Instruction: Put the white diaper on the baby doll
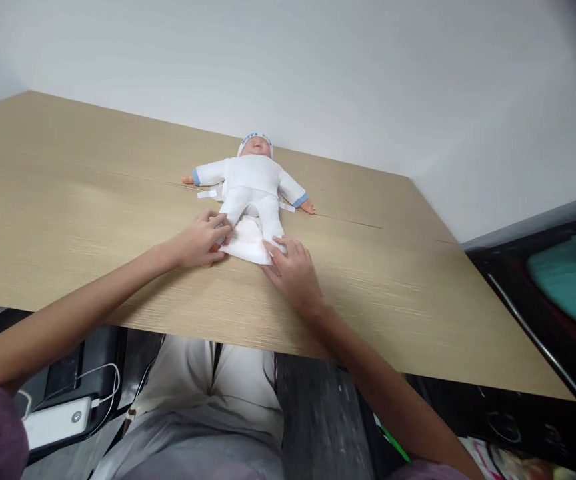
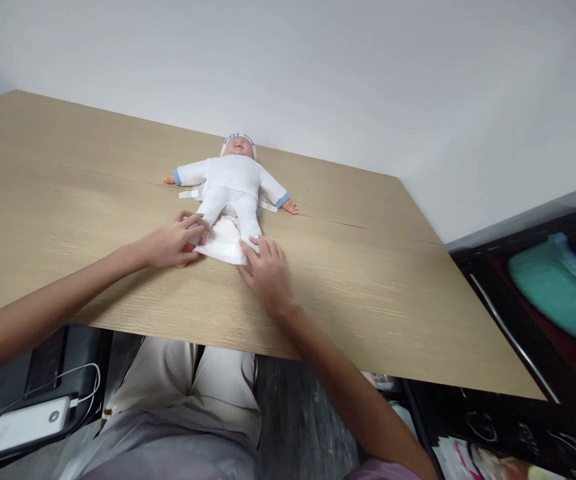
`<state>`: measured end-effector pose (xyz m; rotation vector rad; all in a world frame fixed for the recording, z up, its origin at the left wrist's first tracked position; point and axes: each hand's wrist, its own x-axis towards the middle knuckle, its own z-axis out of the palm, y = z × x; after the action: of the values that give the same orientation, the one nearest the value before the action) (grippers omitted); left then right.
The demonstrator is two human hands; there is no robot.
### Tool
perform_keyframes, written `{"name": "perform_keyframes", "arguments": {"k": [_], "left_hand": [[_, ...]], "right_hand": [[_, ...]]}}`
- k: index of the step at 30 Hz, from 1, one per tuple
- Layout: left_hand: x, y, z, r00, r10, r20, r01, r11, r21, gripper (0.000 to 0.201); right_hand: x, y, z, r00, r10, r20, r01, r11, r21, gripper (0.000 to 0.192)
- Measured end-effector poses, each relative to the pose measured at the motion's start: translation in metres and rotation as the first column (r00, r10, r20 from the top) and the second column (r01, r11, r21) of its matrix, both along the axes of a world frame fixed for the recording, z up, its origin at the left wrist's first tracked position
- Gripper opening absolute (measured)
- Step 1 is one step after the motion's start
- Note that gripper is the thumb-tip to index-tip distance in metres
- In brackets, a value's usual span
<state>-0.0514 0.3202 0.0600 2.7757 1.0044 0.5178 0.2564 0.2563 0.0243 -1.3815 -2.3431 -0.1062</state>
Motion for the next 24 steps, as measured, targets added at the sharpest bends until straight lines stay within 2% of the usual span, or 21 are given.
{"name": "perform_keyframes", "arguments": {"k": [3,6,12,14,20,24], "left_hand": [[0.001,0.005,0.004,0.995,0.018,0.097,-0.009,0.996,-0.093,0.019],[0.001,0.010,0.012,0.975,0.101,0.200,-0.060,0.978,-0.200,0.020],[0.008,0.034,0.028,0.880,0.264,0.395,-0.120,0.928,-0.353,0.023],[0.013,0.047,0.029,0.863,0.308,0.401,-0.174,0.925,-0.338,0.025],[0.030,0.100,0.028,0.850,0.319,0.420,-0.295,0.947,-0.123,0.023],[0.040,0.140,0.026,0.808,0.375,0.454,-0.321,0.927,-0.195,0.025]], "right_hand": [[-0.004,0.005,-0.001,0.997,-0.064,-0.039,0.064,0.998,0.003,0.041],[-0.005,0.015,0.005,0.992,-0.083,-0.094,0.081,0.996,-0.021,0.037],[-0.009,0.049,0.025,0.963,-0.093,-0.254,0.083,0.995,-0.051,0.027],[-0.013,0.065,0.031,0.939,-0.097,-0.330,0.093,0.995,-0.025,0.024],[-0.019,0.120,0.042,0.865,-0.035,-0.500,0.091,0.992,0.088,0.018],[-0.016,0.158,0.044,0.808,-0.094,-0.582,0.097,0.995,-0.026,0.023]]}}
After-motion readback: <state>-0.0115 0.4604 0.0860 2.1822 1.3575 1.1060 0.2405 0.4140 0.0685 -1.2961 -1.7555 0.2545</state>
